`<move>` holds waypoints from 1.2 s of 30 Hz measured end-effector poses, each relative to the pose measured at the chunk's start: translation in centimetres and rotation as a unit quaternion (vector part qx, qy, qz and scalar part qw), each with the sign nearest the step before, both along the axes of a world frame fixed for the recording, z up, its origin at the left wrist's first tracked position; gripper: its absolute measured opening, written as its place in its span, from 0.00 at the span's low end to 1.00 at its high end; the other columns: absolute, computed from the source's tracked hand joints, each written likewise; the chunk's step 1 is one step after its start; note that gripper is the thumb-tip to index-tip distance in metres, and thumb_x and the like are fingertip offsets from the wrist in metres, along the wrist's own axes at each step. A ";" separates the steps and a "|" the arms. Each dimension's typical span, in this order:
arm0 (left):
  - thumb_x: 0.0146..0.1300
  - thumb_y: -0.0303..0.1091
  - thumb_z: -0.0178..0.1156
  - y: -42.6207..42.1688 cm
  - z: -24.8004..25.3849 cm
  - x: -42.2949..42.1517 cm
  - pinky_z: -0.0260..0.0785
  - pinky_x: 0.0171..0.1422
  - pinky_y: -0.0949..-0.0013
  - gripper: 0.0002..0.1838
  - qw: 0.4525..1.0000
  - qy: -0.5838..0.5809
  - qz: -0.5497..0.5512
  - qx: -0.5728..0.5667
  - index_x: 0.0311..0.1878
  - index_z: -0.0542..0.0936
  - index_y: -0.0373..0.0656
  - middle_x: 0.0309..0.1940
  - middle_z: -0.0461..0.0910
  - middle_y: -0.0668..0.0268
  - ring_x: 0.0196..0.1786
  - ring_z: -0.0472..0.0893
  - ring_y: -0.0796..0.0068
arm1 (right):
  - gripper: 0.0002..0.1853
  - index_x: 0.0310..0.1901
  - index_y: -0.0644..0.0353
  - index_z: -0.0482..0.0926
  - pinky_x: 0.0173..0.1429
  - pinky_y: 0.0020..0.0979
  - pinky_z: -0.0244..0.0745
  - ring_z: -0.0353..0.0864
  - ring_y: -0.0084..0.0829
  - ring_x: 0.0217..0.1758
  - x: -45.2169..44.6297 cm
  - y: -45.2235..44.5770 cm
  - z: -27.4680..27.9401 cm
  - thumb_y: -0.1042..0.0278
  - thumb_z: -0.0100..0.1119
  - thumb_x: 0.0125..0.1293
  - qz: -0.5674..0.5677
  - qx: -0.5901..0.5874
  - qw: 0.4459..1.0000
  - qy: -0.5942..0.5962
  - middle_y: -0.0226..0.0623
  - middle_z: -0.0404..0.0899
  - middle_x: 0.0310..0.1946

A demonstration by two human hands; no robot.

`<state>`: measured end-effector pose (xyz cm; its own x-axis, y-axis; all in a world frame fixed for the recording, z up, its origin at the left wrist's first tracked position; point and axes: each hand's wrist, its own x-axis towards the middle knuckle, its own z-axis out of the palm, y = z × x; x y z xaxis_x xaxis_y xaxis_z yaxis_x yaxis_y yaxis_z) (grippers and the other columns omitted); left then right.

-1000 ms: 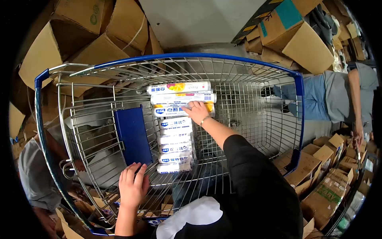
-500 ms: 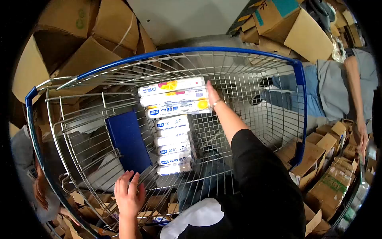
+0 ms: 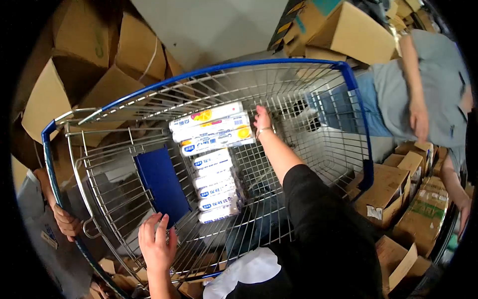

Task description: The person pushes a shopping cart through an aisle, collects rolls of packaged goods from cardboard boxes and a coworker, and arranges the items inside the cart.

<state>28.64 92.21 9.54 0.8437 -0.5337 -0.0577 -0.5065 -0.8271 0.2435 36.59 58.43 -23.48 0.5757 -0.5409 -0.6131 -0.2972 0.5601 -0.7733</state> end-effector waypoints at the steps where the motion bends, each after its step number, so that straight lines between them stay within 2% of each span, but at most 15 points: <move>1: 0.41 0.23 0.57 0.1 0.5 -0.2 0.63 0.45 0.60 0.18 1.000 -0.012 -0.008 -0.004 0.41 0.71 0.40 0.39 0.69 0.58 0.43 0.70 0.58 | 0.29 0.53 0.53 0.64 0.51 0.37 0.56 0.60 0.37 0.53 -0.4 0.0 1.4 0.46 0.45 0.50 -0.004 -0.001 0.999 0.037 0.37 0.60 0.54; 4: 0.41 0.24 0.56 -0.1 2.6 -1.4 0.61 0.46 0.59 0.17 0.998 -0.043 -0.031 -0.040 0.40 0.71 0.40 0.40 0.70 0.60 0.43 0.70 0.59 | 0.15 0.38 0.56 0.75 0.34 0.30 0.66 0.69 0.29 0.25 -2.6 -0.1 6.1 0.59 0.43 0.54 0.160 -0.130 0.976 0.074 0.34 0.75 0.28; 5: 0.43 0.27 0.57 0.4 3.2 -1.9 0.62 0.46 0.59 0.18 0.996 -0.056 -0.050 -0.045 0.41 0.71 0.40 0.40 0.70 0.58 0.43 0.70 0.58 | 0.13 0.36 0.57 0.76 0.37 0.32 0.67 0.72 0.32 0.29 -3.5 0.2 6.7 0.63 0.43 0.55 0.203 -0.183 0.961 0.042 0.36 0.76 0.31; 6: 0.44 0.31 0.58 0.7 3.7 -2.3 0.63 0.46 0.59 0.19 0.994 -0.068 -0.069 -0.052 0.42 0.71 0.40 0.41 0.70 0.56 0.43 0.70 0.57 | 0.13 0.36 0.58 0.76 0.42 0.32 0.66 0.72 0.34 0.39 -4.4 -0.8 8.2 0.63 0.44 0.54 0.431 -0.275 0.855 0.083 0.38 0.75 0.35; 7: 0.42 0.26 0.57 0.3 4.9 -3.1 0.62 0.46 0.60 0.18 0.991 -0.066 -0.068 -0.094 0.42 0.71 0.39 0.40 0.70 0.57 0.43 0.70 0.57 | 0.13 0.35 0.58 0.76 0.44 0.31 0.66 0.72 0.36 0.40 -5.9 0.3 10.0 0.61 0.46 0.54 0.434 -0.388 0.811 0.046 0.39 0.75 0.35; 10: 0.41 0.21 0.56 0.3 7.2 -5.1 0.62 0.45 0.61 0.19 0.982 -0.098 -0.088 -0.131 0.42 0.71 0.38 0.39 0.70 0.57 0.42 0.69 0.57 | 0.14 0.35 0.55 0.77 0.43 0.31 0.68 0.75 0.30 0.36 -11.2 2.2 20.3 0.56 0.47 0.55 0.576 -0.353 0.737 0.020 0.35 0.77 0.32; 12: 0.42 0.21 0.56 0.5 8.4 -6.1 0.61 0.45 0.61 0.19 0.971 -0.109 -0.132 -0.170 0.42 0.71 0.38 0.38 0.70 0.58 0.42 0.69 0.57 | 0.14 0.36 0.55 0.76 0.41 0.31 0.68 0.75 0.30 0.35 -15.5 4.0 25.5 0.56 0.47 0.56 0.587 -0.411 0.697 0.020 0.37 0.77 0.31; 15: 0.41 0.22 0.56 0.7 9.6 -7.8 0.61 0.43 0.63 0.18 0.943 -0.146 -0.204 -0.217 0.41 0.71 0.38 0.37 0.70 0.59 0.40 0.70 0.59 | 0.15 0.34 0.58 0.75 0.38 0.34 0.68 0.74 0.35 0.33 -22.6 6.8 31.7 0.56 0.45 0.57 0.529 -0.413 0.741 0.026 0.39 0.76 0.29; 17: 0.40 0.23 0.57 0.5 9.8 -9.2 0.61 0.42 0.63 0.17 0.933 -0.146 -0.231 -0.235 0.38 0.72 0.39 0.35 0.71 0.59 0.38 0.70 0.59 | 0.17 0.35 0.56 0.74 0.41 0.38 0.68 0.72 0.38 0.36 -26.5 8.1 31.1 0.54 0.38 0.60 0.511 -0.539 0.667 0.063 0.40 0.73 0.33; 19: 0.39 0.25 0.57 0.5 9.4 -10.8 0.61 0.42 0.63 0.17 0.929 -0.138 -0.246 -0.240 0.37 0.72 0.39 0.34 0.71 0.59 0.37 0.70 0.60 | 0.18 0.36 0.52 0.74 0.57 0.48 0.52 0.67 0.35 0.47 -29.6 9.7 28.8 0.51 0.37 0.60 0.492 -0.548 0.657 0.158 0.35 0.72 0.37; 20: 0.38 0.25 0.58 0.6 8.3 -11.5 0.61 0.41 0.63 0.18 0.933 -0.120 -0.241 -0.237 0.38 0.72 0.40 0.33 0.71 0.59 0.36 0.70 0.60 | 0.17 0.36 0.51 0.74 0.62 0.47 0.42 0.63 0.35 0.53 -31.0 10.3 28.2 0.50 0.38 0.60 0.481 -0.610 0.615 0.137 0.34 0.71 0.39; 22: 0.47 0.30 0.55 1.8 7.0 -12.7 0.64 0.39 0.60 0.13 0.927 -0.084 -0.296 -0.214 0.38 0.71 0.38 0.37 0.72 0.54 0.37 0.72 0.57 | 0.17 0.35 0.52 0.74 0.63 0.47 0.41 0.60 0.36 0.56 -32.2 11.1 26.2 0.51 0.39 0.59 0.349 -0.697 0.622 0.071 0.34 0.70 0.41; 26: 0.48 0.35 0.56 3.2 1.5 -16.1 0.64 0.41 0.60 0.15 0.966 0.022 -0.226 -0.128 0.39 0.71 0.40 0.35 0.70 0.51 0.39 0.70 0.53 | 0.16 0.34 0.53 0.73 0.63 0.47 0.40 0.60 0.37 0.55 -32.1 11.2 27.0 0.52 0.40 0.59 0.370 -0.677 0.629 0.099 0.36 0.69 0.41; 30: 0.43 0.52 0.57 3.8 -4.0 -16.5 0.67 0.40 0.57 0.31 0.991 0.086 -0.104 0.012 0.48 0.69 0.41 0.32 0.74 0.49 0.36 0.75 0.52 | 0.15 0.36 0.50 0.74 0.62 0.47 0.43 0.66 0.35 0.47 -32.6 11.3 27.8 0.51 0.41 0.58 0.370 -0.695 0.608 0.097 0.33 0.70 0.34; 36: 0.43 0.57 0.54 2.7 -3.9 -14.4 0.66 0.45 0.63 0.26 0.962 0.246 -0.089 0.078 0.38 0.78 0.47 0.30 0.76 0.51 0.38 0.75 0.55 | 0.20 0.36 0.50 0.75 0.60 0.46 0.47 0.68 0.38 0.44 -32.3 10.7 27.9 0.48 0.36 0.59 0.403 -0.696 0.583 0.116 0.36 0.73 0.38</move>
